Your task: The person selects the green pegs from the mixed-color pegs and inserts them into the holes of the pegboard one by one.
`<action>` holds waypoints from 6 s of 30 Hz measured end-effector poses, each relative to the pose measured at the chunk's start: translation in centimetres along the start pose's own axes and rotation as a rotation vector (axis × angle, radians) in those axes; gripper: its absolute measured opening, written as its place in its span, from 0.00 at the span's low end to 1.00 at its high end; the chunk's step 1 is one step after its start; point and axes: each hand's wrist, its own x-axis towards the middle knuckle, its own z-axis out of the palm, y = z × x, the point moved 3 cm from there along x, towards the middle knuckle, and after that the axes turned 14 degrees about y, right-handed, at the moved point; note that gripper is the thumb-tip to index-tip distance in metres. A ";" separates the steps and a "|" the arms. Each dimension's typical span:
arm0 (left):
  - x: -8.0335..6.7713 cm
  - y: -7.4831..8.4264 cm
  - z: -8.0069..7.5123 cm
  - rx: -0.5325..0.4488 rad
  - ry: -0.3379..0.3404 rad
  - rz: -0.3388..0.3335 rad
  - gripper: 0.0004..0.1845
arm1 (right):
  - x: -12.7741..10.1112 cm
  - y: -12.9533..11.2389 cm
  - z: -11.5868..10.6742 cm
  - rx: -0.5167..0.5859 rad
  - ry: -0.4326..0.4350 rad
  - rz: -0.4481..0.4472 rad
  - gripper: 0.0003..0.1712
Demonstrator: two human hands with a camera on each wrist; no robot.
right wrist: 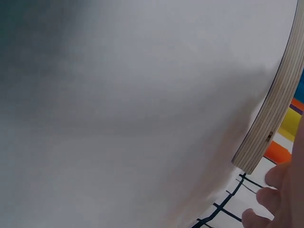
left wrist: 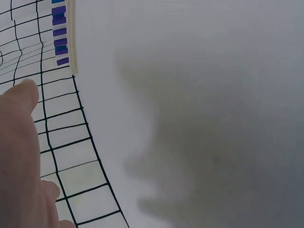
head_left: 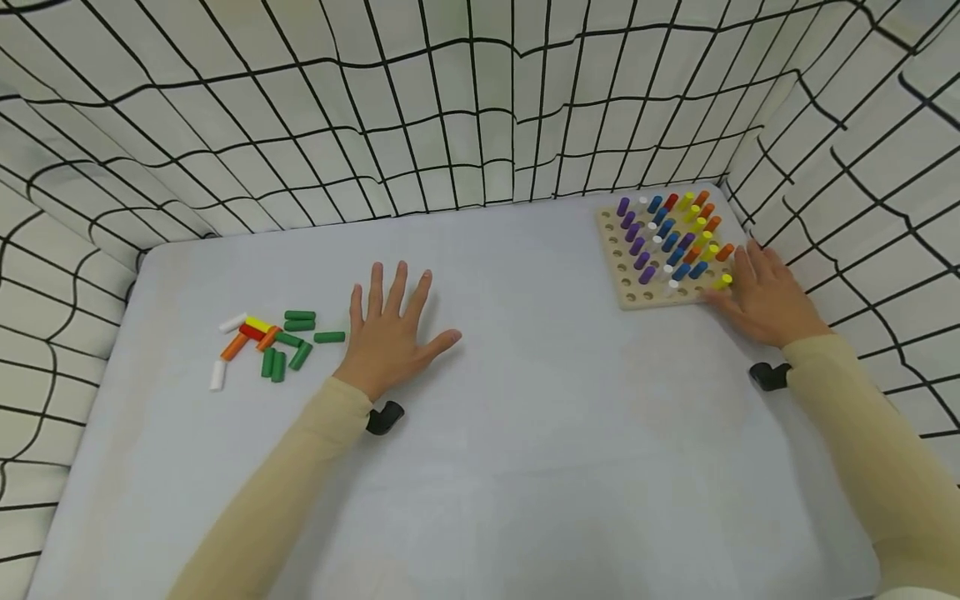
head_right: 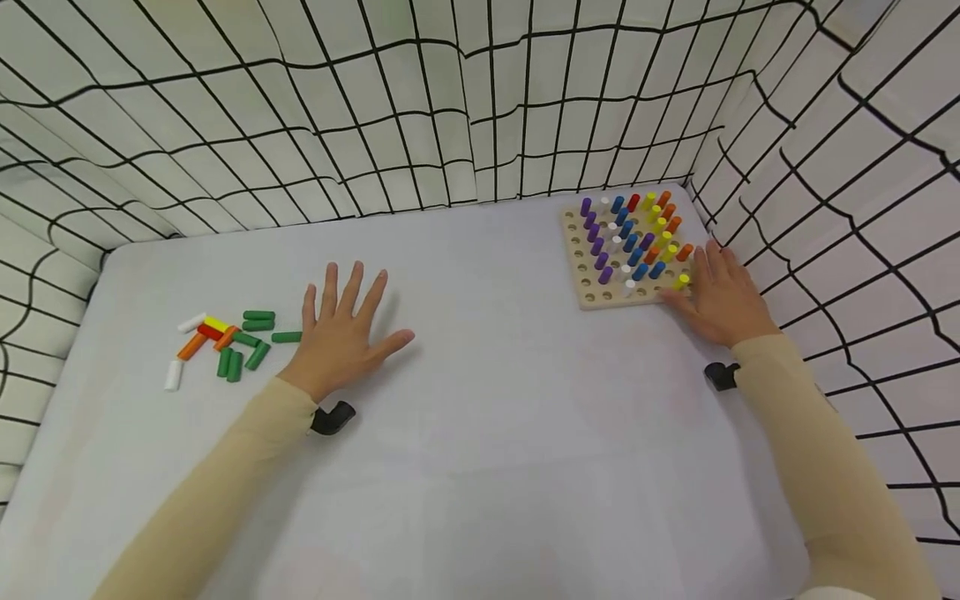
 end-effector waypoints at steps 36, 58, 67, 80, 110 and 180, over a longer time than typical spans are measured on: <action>8.5 14.5 8.5 -0.091 -0.187 0.069 0.55 | -0.4 -6.0 2.3 0.015 -0.187 0.126 0.68; 9.5 18.6 9.7 -0.043 -0.194 0.124 0.58 | 0.1 -5.7 2.0 -0.006 -0.107 0.041 0.68; 9.8 19.6 10.8 -0.023 -0.167 0.097 0.65 | 1.7 -4.5 1.7 -0.073 -0.143 -0.013 0.69; 9.5 19.4 10.3 -0.010 -0.164 0.129 0.69 | 2.7 -4.7 2.2 -0.041 -0.175 -0.035 0.69; 5.0 14.6 7.6 -0.033 -0.195 0.108 0.63 | 0.1 -10.9 3.7 -0.034 -0.160 -0.037 0.72; -7.7 1.3 2.7 -0.076 -0.135 0.041 0.64 | -6.2 -26.9 6.8 0.117 -0.100 -0.149 0.73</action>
